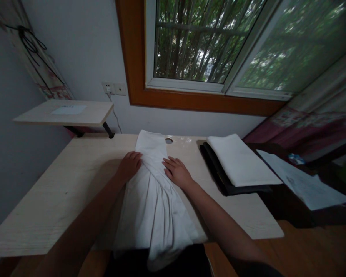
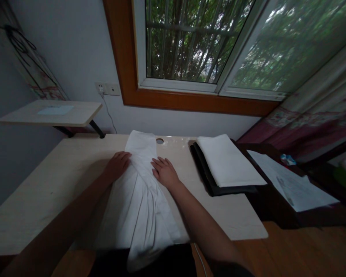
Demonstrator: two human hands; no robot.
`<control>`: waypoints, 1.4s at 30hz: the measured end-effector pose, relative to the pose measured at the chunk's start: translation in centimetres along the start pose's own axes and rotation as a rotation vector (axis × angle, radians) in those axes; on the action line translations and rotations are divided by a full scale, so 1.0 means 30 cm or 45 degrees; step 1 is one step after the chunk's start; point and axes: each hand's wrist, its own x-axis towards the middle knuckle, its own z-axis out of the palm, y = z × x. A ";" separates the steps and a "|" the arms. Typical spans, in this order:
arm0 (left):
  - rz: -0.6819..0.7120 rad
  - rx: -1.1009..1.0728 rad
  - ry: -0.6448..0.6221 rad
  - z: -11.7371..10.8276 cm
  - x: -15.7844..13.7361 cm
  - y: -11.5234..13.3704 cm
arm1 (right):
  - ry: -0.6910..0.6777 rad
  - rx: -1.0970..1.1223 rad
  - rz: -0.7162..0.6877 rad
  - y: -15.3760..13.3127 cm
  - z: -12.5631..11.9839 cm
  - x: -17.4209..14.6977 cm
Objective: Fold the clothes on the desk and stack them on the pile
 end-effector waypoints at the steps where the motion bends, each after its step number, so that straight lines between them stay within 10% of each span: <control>1: -0.001 0.001 0.000 0.004 0.015 0.003 | -0.006 -0.008 0.012 0.015 -0.004 0.009; 19: -0.110 0.045 -0.021 0.069 0.216 -0.004 | -0.086 -0.021 0.169 0.252 0.031 0.191; 27: 0.150 -0.035 -0.093 -0.003 0.014 0.166 | 0.137 0.221 0.236 0.217 -0.014 0.003; 36: 0.189 -0.048 -0.180 -0.047 -0.236 0.277 | -0.129 0.160 0.409 0.109 -0.187 -0.340; 42: 0.246 -0.035 -0.253 -0.093 -0.338 0.291 | -0.083 0.836 0.628 0.096 -0.278 -0.411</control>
